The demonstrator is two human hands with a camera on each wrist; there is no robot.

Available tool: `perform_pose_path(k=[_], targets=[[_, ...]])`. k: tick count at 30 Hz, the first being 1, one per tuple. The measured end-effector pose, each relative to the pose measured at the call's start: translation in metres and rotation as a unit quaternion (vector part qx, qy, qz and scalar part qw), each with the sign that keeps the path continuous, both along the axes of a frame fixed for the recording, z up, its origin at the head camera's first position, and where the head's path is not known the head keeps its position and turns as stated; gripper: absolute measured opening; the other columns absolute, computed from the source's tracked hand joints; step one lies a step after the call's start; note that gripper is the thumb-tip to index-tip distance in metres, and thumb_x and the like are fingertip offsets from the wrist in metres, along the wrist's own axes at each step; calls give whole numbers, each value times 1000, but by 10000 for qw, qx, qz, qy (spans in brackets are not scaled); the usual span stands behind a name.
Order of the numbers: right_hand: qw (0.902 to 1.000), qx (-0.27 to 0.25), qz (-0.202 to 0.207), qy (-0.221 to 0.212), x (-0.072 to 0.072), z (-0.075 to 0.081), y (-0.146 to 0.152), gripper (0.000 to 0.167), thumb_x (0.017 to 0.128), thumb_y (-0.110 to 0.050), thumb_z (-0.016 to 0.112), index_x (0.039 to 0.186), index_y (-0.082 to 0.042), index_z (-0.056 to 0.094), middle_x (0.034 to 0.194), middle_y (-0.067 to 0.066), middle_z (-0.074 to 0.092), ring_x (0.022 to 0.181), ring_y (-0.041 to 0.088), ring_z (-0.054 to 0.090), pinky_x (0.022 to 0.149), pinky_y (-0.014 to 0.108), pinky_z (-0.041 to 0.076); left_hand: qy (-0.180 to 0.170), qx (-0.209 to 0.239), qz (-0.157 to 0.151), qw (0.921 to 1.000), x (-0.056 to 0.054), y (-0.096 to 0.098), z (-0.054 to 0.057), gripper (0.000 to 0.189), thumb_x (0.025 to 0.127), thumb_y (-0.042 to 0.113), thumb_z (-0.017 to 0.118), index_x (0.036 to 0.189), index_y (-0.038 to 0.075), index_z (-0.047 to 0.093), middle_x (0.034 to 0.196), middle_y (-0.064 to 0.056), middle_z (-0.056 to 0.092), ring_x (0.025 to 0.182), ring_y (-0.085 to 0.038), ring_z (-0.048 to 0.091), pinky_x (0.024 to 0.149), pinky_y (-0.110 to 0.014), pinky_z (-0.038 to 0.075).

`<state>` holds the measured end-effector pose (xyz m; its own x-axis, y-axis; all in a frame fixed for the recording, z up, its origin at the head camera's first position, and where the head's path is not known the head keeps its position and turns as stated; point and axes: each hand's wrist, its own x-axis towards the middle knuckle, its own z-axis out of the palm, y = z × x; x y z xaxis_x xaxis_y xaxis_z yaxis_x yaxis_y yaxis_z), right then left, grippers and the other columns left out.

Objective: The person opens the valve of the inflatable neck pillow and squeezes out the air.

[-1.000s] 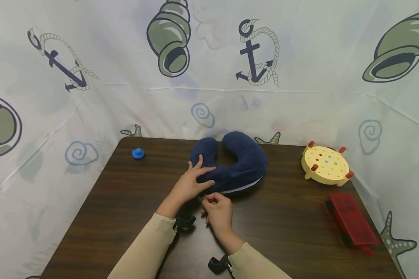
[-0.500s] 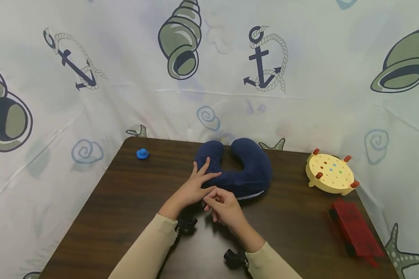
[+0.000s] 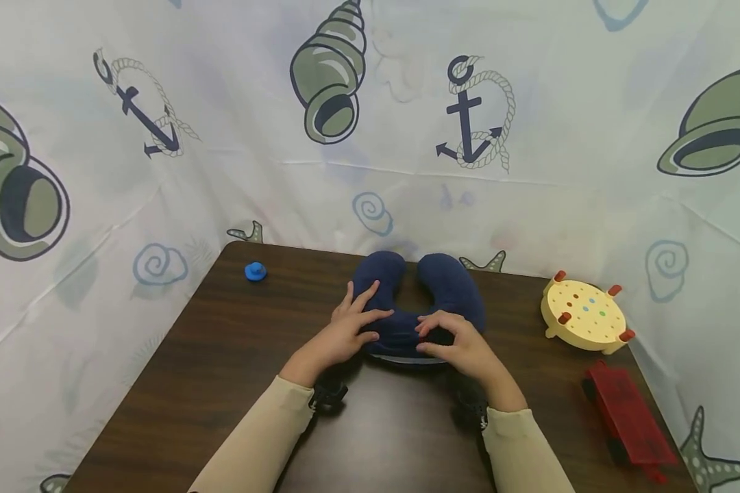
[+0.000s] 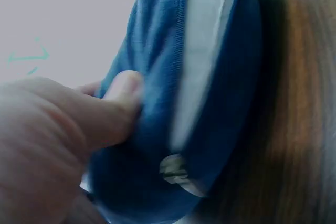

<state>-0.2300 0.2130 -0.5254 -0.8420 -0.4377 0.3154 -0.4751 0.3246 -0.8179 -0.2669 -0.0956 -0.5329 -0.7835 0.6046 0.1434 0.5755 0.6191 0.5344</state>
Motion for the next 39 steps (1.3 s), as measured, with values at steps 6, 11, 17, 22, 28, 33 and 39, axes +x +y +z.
perform_pose_path(k=[6, 11, 17, 22, 28, 33, 39], targets=[[9974, 551, 465, -32, -7, -14, 2, 57, 75, -13, 100, 105, -11, 52, 132, 6, 70, 147, 36, 58, 121, 47, 47, 501, 220, -680, 9962, 1, 9, 1, 43, 106, 1, 67, 143, 24, 69, 174, -2, 44, 171, -33, 16, 134, -71, 3], [9916, 1176, 413, 360, -5, -7, 1, 55, 82, -1, 94, 117, -14, 53, 137, 8, 66, 146, 35, 57, 120, 65, 38, -128, 710, -819, 9940, -3, 10, -9, 26, 103, 16, 75, 124, 30, 70, 175, 3, 42, 173, -28, 8, 132, -70, -10], [9978, 637, 56, -179, -8, -5, 2, 35, 92, 3, 80, 116, -15, 62, 129, -1, 77, 141, 26, 66, 117, 54, 49, -99, 830, -692, 9941, -8, 14, -16, 45, 85, 33, 96, 120, 31, 68, 173, 5, 46, 173, -27, 9, 131, -70, -11], [9988, 122, -156, -456, -8, -11, 4, 21, 97, -5, 81, 108, -16, 68, 124, -2, 82, 136, 23, 70, 117, 44, 51, 132, 776, -471, 9958, -5, 21, -15, 36, 90, 30, 92, 118, 30, 69, 172, 0, 48, 172, -28, 15, 131, -70, -9], [9986, -123, -403, -321, -7, -16, 1, 14, 100, -11, 80, 110, -16, 71, 119, 3, 82, 120, 20, 77, 98, 29, 59, -41, 1190, -355, 9922, -1, 20, -12, 18, 101, 21, 80, 118, 24, 76, 171, -1, 48, 171, -29, 21, 133, -67, -8], [9974, -27, -696, -164, -6, -17, -3, 16, 101, -14, 79, 114, -17, 70, 110, 0, 81, 107, 15, 78, 86, 26, 56, -15, 1251, -365, 9915, -3, 20, -14, 15, 105, 21, 73, 120, 22, 76, 168, -3, 52, 169, -29, 25, 133, -66, -6], [9954, -7, -934, -198, -6, -13, -5, 16, 101, -15, 79, 114, -18, 71, 108, -1, 81, 111, 20, 79, 95, 32, 58, 167, 1219, -263, 9921, -2, 23, -12, 19, 107, 22, 71, 126, 22, 71, 164, -1, 57, 168, -29, 29, 134, -65, -2]])
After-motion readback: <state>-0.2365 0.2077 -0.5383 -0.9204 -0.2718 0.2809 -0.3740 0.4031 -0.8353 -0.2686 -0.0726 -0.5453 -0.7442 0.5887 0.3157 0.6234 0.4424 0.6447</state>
